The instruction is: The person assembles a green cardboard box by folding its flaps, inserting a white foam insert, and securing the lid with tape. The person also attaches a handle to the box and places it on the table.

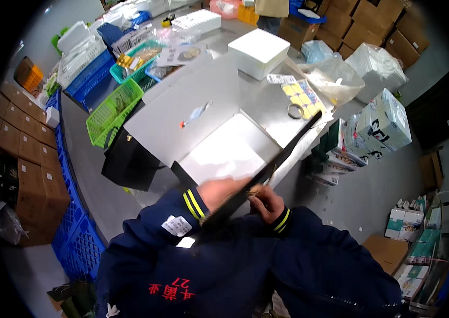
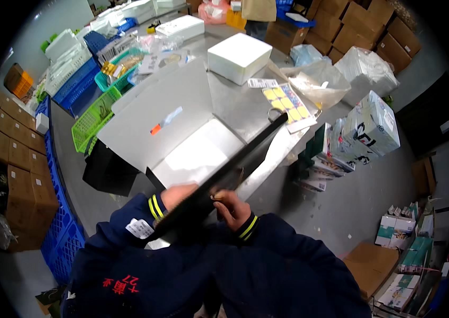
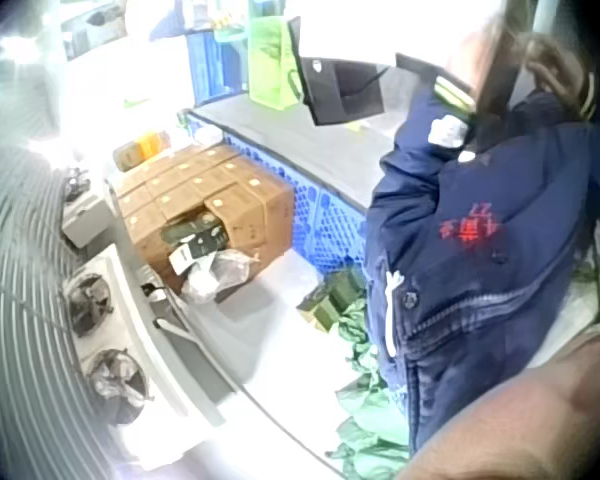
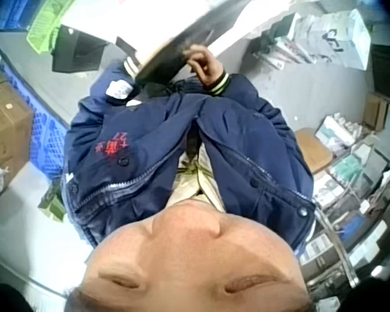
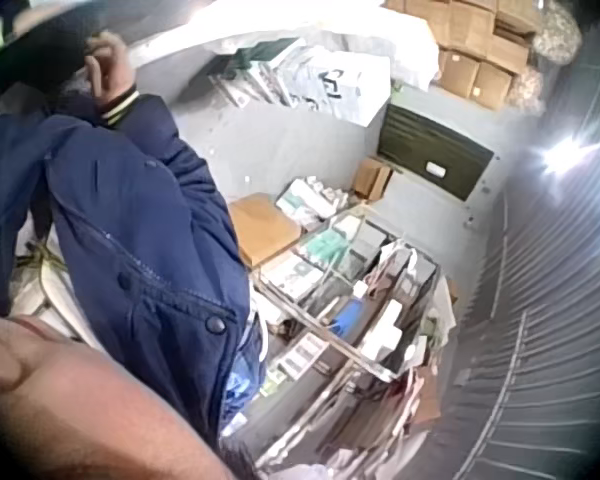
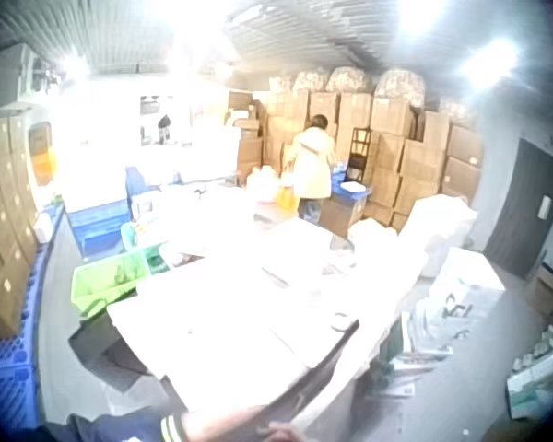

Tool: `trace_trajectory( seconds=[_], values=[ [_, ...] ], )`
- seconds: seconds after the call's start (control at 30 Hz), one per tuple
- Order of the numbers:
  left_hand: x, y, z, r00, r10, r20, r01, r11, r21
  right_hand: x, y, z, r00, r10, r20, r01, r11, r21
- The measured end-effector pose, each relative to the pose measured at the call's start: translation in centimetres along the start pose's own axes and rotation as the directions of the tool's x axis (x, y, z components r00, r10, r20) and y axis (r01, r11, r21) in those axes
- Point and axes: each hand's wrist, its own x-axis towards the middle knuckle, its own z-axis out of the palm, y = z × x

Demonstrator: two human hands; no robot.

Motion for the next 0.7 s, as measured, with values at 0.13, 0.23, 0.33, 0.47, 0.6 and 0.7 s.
trace_trajectory(
  seconds=[0.13,0.23,0.33,0.47,0.6,0.7],
  values=[
    [-0.7,-4.1,3.4,0.961,-0.083,-0.265,-0.032,0.915,-0.403,0.4,-0.7,-2.6,0.948,-0.301,0.099,0.317,0.897,-0.308],
    [-0.4,-1.8,4.5,0.992,0.043,-0.118,-0.089,0.902,-0.423,1.9,0.4,-3.4,0.910,-0.237,0.341,0.342,0.894,-0.290],
    [-1.6,-0.2,2.4,0.977,-0.204,-0.062,0.119,0.765,-0.633,3.7,-1.5,-6.3,0.808,0.104,0.579,-0.049,0.993,-0.109],
    [-6.0,-1.5,2.7,0.614,-0.274,-0.740,0.059,0.951,-0.303,8.8,0.3,-18.6,0.679,0.439,0.588,-0.328,0.899,-0.292],
    [-10.9,-8.1,6.0,0.130,-0.242,-0.962,0.468,0.870,-0.155,16.5,6.9,-23.1,0.975,0.190,0.117,-0.174,0.975,-0.136],
    [-9.3,-9.0,9.5,0.698,-0.230,-0.678,0.550,0.779,0.301,21.2,8.2,-17.1,0.948,0.036,0.317,-0.010,0.997,-0.083]
  ],
)
